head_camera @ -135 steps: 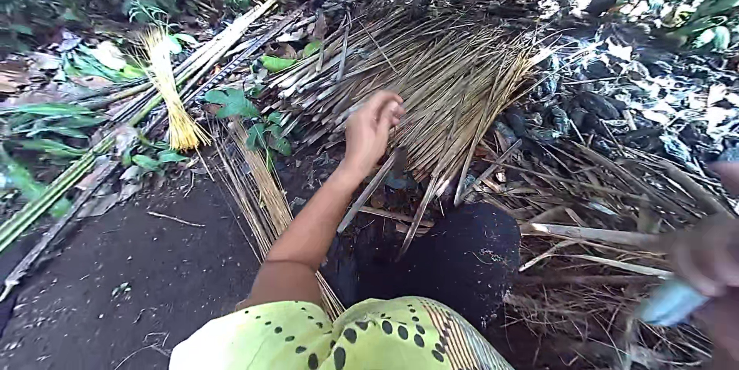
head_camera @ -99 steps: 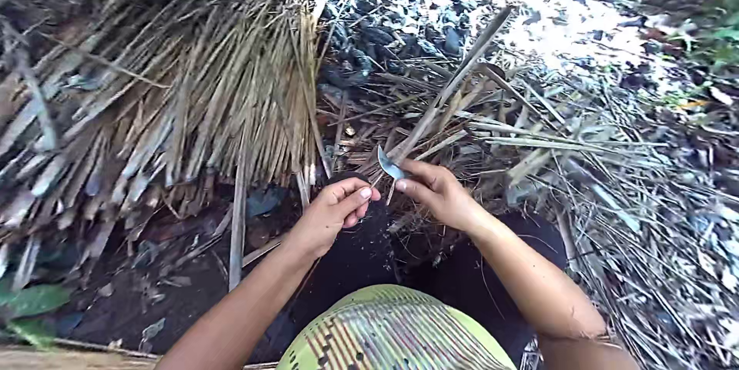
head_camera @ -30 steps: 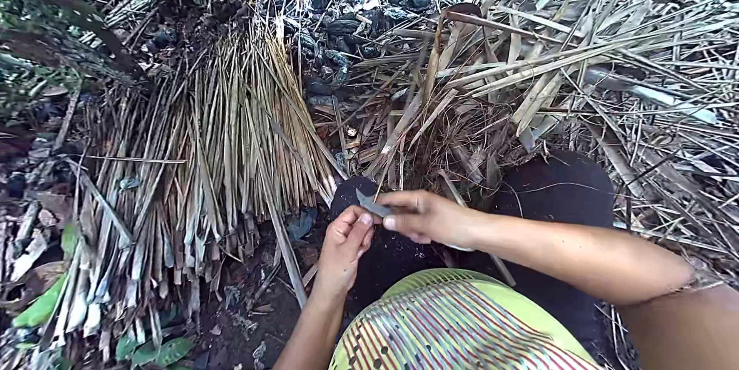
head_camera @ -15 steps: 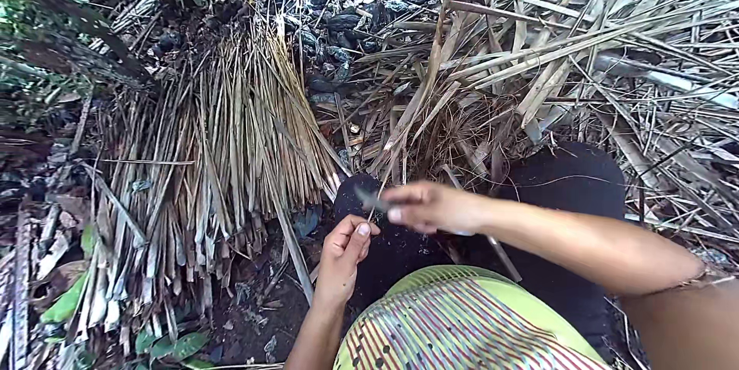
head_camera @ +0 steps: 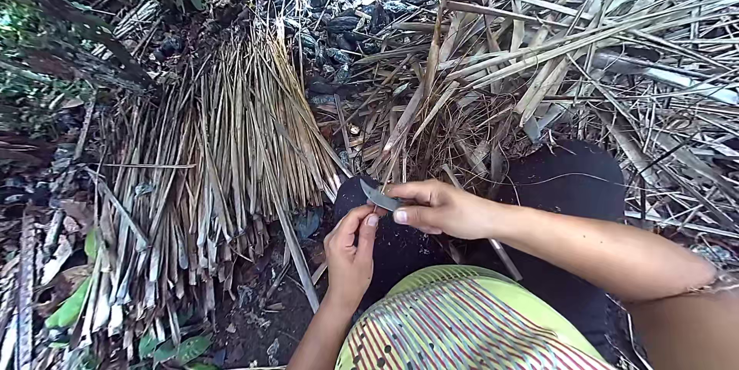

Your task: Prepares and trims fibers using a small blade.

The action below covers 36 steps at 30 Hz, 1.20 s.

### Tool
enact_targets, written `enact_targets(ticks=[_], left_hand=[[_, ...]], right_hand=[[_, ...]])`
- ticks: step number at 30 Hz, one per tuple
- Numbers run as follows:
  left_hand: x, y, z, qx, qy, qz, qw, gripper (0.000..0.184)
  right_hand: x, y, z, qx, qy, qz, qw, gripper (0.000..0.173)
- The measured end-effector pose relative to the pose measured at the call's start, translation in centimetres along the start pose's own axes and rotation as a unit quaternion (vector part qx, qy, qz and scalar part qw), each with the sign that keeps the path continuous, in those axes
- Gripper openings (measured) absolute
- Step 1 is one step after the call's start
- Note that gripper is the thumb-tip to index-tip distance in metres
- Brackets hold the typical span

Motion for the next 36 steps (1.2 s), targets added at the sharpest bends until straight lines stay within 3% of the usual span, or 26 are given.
enact_targets(ticks=[2,6,8,13,16,19,21,24,26,28,31,33,34,36], left_hand=[[0.2,0.3,0.3,-0.009,-0.015,-0.004,1.0,0.024],[0.6,0.6,0.5,-0.011,-0.052,0.004,0.999,0.024],[0.6,0.4,0.5,-0.012,-0.077,0.015,0.997,0.024],[0.3,-0.2,0.6,-0.031,-0.151,0.032,0.987,0.026],[0.9,0.2,0.7,-0.017,-0.174,0.025,0.984,0.028],[1.5,0.5,0.3,0.004,-0.174,0.03,0.984,0.027],[1.5,0.0,0.2,0.015,-0.161,0.029,0.986,0.027],[1.0,-0.7,0.5,0.02,-0.134,0.018,0.991,0.027],[0.8,-0.7,0.6,0.012,-0.121,0.012,0.993,0.027],[0.9,-0.5,0.6,0.015,-0.107,-0.003,0.994,0.027],[1.1,0.0,0.6,0.039,-0.088,-0.02,0.995,0.027],[1.1,0.1,0.4,0.052,-0.075,-0.021,0.996,0.027],[1.1,-0.1,0.4,0.055,-0.068,-0.019,0.996,0.026],[0.9,-0.4,0.3,0.056,-0.059,-0.017,0.997,0.026]], right_hand=[[1.2,0.6,-1.2,0.008,0.006,0.011,1.0,0.026],[6.2,1.9,-4.1,0.078,-0.028,0.119,0.989,0.031],[5.7,1.8,-4.1,0.087,-0.034,0.14,0.986,0.031],[0.7,0.1,-0.8,-0.026,-0.057,0.007,0.998,0.032],[6.7,1.7,-3.2,0.071,-0.049,0.143,0.986,0.03],[12.0,4.4,-5.9,0.142,-0.046,0.298,0.943,0.036],[9.0,4.0,-5.7,0.124,-0.057,0.273,0.952,0.045],[0.9,0.8,-1.4,0.016,-0.111,0.075,0.991,0.052],[-1.0,-0.5,0.3,-0.032,-0.142,0.0,0.989,0.042],[0.8,-0.2,-0.3,-0.011,-0.122,0.031,0.992,0.034],[7.0,1.4,-2.9,0.079,-0.091,0.165,0.979,0.036],[8.9,2.5,-4.3,0.121,-0.093,0.229,0.961,0.039],[8.2,2.7,-4.5,0.119,-0.093,0.231,0.961,0.042],[4.1,1.9,-3.1,0.065,-0.095,0.152,0.982,0.049]])
Point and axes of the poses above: each hand's wrist, its own y-axis away from the middle knuckle, its own x-axis out of the back of the hand, z = x × y, the point moved 5 cm from there along -y, towards the middle knuckle, and after that the axes turned 14 degrees about -z, right-handed, at the moved point
